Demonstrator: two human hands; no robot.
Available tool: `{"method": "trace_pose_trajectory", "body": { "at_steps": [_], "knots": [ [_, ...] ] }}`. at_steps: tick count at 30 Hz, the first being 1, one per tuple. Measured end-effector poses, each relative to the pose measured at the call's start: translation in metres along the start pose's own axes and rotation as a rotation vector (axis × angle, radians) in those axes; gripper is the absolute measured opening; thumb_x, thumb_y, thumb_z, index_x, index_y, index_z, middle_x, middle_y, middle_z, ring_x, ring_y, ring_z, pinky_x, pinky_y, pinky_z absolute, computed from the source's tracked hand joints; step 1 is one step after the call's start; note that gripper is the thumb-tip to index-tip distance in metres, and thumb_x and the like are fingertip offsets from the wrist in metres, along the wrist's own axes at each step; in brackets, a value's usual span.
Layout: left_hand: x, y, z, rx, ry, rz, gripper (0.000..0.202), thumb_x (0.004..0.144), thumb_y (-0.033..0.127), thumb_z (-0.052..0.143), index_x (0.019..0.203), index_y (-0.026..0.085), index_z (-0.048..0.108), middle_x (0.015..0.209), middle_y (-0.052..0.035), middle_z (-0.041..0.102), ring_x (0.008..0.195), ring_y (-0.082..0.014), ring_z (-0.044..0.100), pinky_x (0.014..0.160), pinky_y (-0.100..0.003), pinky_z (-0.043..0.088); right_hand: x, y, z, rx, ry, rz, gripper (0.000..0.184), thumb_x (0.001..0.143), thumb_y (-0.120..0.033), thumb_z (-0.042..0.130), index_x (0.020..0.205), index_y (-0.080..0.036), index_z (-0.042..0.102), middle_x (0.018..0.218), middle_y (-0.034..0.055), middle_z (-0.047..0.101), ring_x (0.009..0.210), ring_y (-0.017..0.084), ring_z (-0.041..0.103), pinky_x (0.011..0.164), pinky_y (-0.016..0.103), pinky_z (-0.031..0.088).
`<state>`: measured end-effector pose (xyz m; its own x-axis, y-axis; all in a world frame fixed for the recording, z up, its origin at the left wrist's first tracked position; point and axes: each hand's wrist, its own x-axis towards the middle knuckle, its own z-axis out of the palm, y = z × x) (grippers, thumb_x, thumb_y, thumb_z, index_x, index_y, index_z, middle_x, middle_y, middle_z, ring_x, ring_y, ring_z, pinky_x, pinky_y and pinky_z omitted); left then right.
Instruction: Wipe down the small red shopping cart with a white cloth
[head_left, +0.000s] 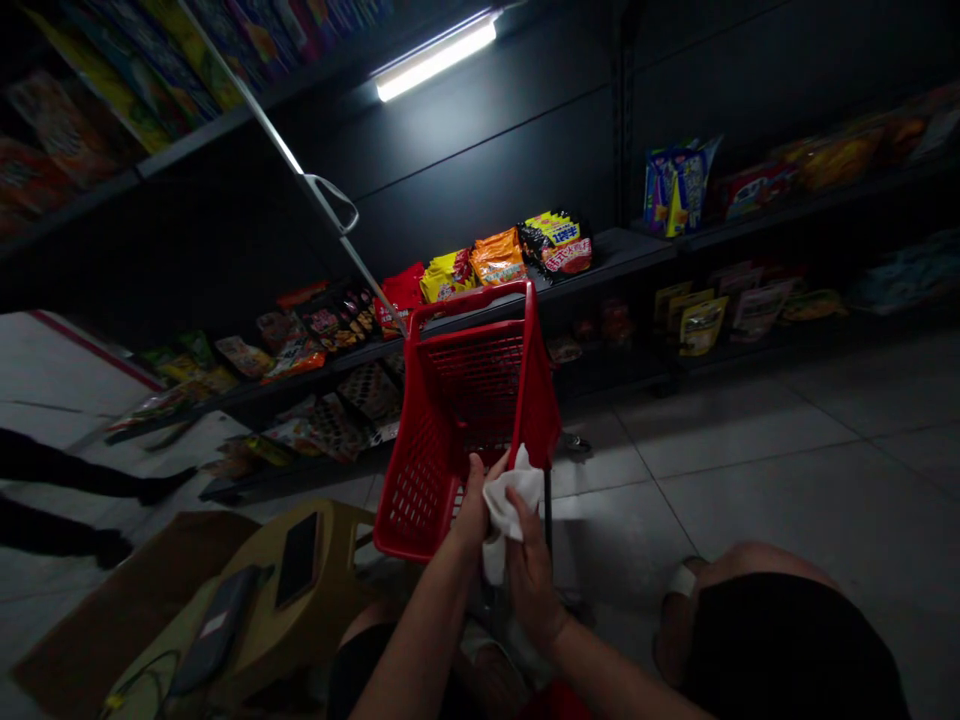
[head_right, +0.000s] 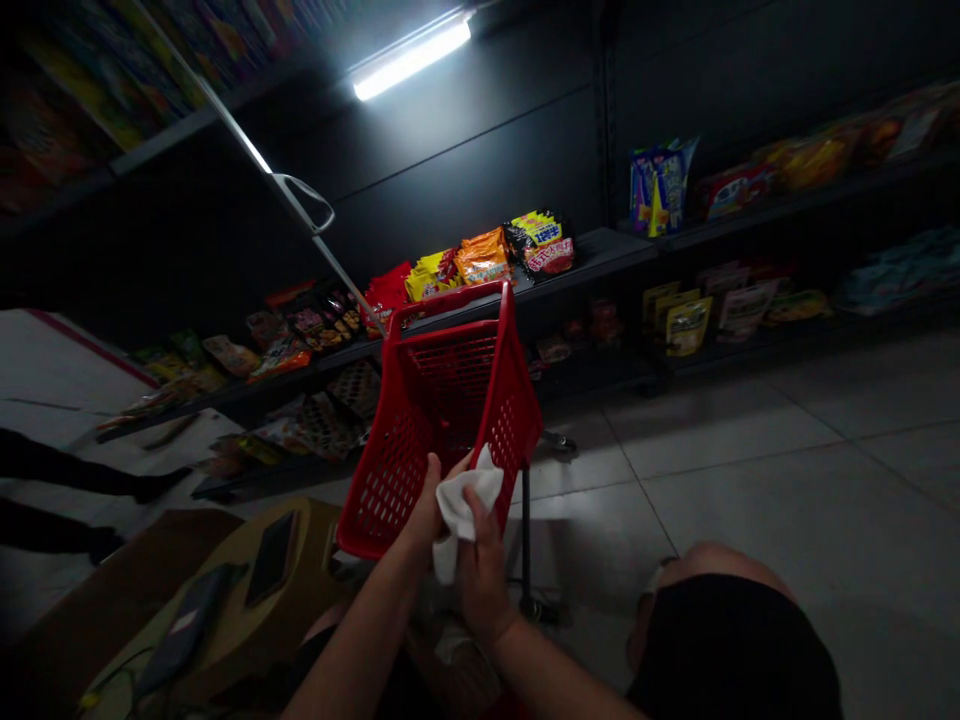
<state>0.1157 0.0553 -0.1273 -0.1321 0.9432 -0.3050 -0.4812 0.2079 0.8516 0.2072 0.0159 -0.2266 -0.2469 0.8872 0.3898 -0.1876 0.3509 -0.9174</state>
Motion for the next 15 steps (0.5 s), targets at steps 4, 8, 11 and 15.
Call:
{"method": "trace_pose_trajectory", "body": {
  "at_steps": [4,8,11,15],
  "knots": [
    [-0.007,-0.001,-0.001,0.075,0.034,0.017,0.080,0.091,0.075,0.028,0.144,0.019,0.051,0.143,-0.0104,0.058,0.138,-0.0274,0.047,0.120,-0.045,0.028,0.109,0.001,-0.005,0.072,0.107,0.081,0.050,0.100,-0.047,0.040,0.142,-0.021,0.048,0.147,0.0101,0.051,0.137,0.022,0.045,0.117,0.042,0.032],
    [-0.013,0.001,0.002,0.138,0.056,-0.002,0.080,0.091,0.076,0.024,0.149,0.025,0.044,0.153,-0.0047,0.046,0.146,-0.0258,0.035,0.124,-0.046,0.019,0.157,0.006,-0.009,0.119,0.227,0.126,0.063,0.096,-0.052,0.046,0.146,-0.014,0.038,0.146,0.0160,0.050,0.131,0.024,0.050,0.112,0.042,0.036],
    [-0.013,0.000,0.004,0.160,0.048,0.018,0.079,0.092,0.075,0.023,0.149,0.025,0.044,0.154,-0.0037,0.045,0.148,-0.0255,0.032,0.124,-0.045,0.019,0.123,0.008,-0.008,0.131,0.230,0.179,0.049,0.095,-0.049,0.047,0.133,-0.017,0.048,0.128,0.0130,0.061,0.115,0.024,0.058,0.104,0.041,0.043],
    [-0.011,-0.006,0.003,0.158,0.038,0.085,0.076,0.092,0.073,0.029,0.148,0.024,0.047,0.149,-0.0043,0.052,0.144,-0.0257,0.038,0.122,-0.041,0.027,0.032,0.012,-0.010,0.084,0.143,0.127,0.034,0.096,-0.041,0.047,0.124,-0.023,0.054,0.122,0.0082,0.060,0.113,0.023,0.058,0.101,0.040,0.044]
  ]
}}
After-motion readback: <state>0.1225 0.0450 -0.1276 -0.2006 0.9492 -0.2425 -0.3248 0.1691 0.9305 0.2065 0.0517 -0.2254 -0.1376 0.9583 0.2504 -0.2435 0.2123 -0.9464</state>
